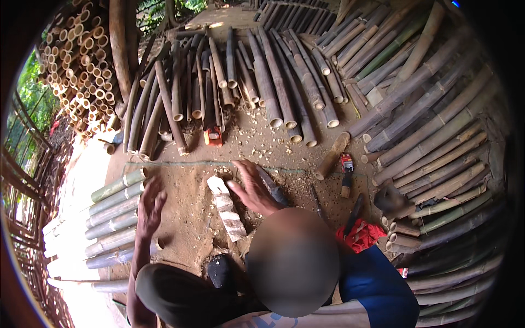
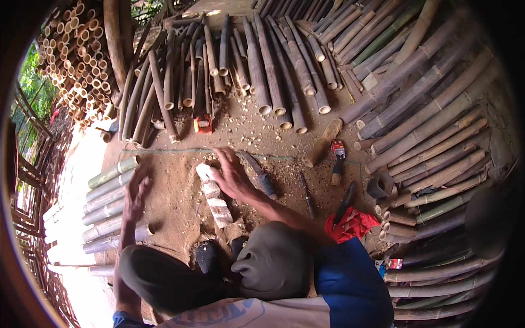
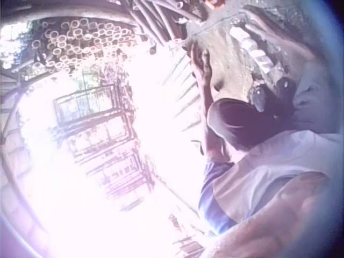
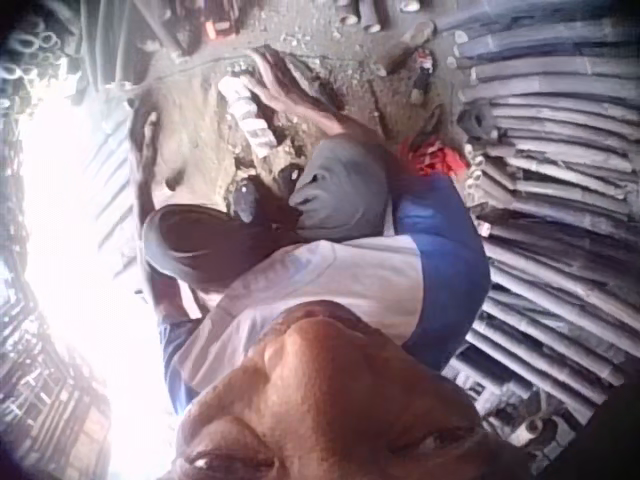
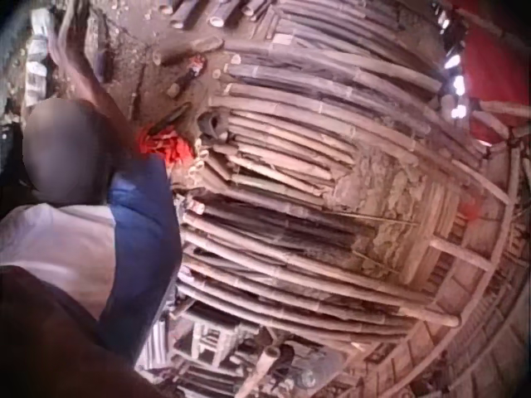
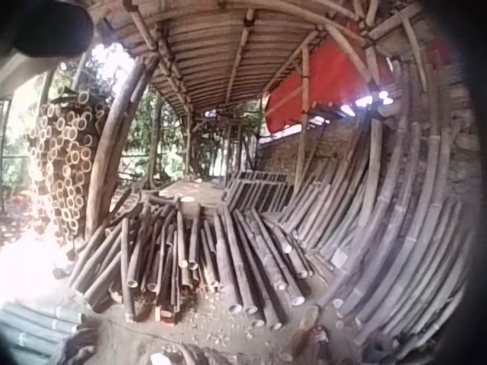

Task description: The person uses a curved blade to shave and shape a bamboo pole by hand. They hold the pole while making repeated downward strokes with the tool to taper one end.

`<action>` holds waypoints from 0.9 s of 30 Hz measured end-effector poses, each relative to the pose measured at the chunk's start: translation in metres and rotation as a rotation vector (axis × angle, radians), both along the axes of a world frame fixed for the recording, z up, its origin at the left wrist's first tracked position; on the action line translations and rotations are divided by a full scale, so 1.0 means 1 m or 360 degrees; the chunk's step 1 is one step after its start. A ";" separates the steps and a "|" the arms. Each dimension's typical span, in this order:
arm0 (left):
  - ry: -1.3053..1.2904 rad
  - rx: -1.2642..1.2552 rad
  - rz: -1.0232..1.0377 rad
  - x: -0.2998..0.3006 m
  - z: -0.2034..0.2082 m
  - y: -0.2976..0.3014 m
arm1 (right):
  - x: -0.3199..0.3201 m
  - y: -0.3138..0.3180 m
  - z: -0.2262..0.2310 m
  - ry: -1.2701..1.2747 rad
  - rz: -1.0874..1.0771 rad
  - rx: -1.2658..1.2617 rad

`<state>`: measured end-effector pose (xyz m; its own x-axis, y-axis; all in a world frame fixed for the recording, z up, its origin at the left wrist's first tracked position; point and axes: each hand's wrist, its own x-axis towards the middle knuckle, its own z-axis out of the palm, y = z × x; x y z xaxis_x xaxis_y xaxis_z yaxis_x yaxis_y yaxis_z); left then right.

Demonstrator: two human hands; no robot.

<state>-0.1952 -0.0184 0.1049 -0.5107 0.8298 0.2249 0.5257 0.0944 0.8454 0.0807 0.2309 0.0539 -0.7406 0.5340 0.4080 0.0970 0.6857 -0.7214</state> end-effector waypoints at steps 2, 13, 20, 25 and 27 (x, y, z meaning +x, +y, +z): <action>-0.0111 0.0218 -0.0144 0.044 0.079 0.060 | -0.007 -0.004 0.073 0.0170 0.0317 0.0100; -0.1651 0.1188 -0.0484 0.167 0.193 0.173 | -0.028 -0.040 0.226 0.0538 0.0306 0.0541; -0.1806 0.0669 -0.0783 0.250 0.125 0.188 | 0.014 0.092 0.177 0.0349 -0.0163 0.0666; -0.1707 0.0182 -0.0298 0.231 -0.006 0.208 | 0.067 0.205 0.060 -0.0332 -0.0258 -0.0301; -0.1383 -0.0130 0.0069 0.220 -0.065 0.216 | 0.085 0.243 0.021 -0.0802 -0.0423 -0.0286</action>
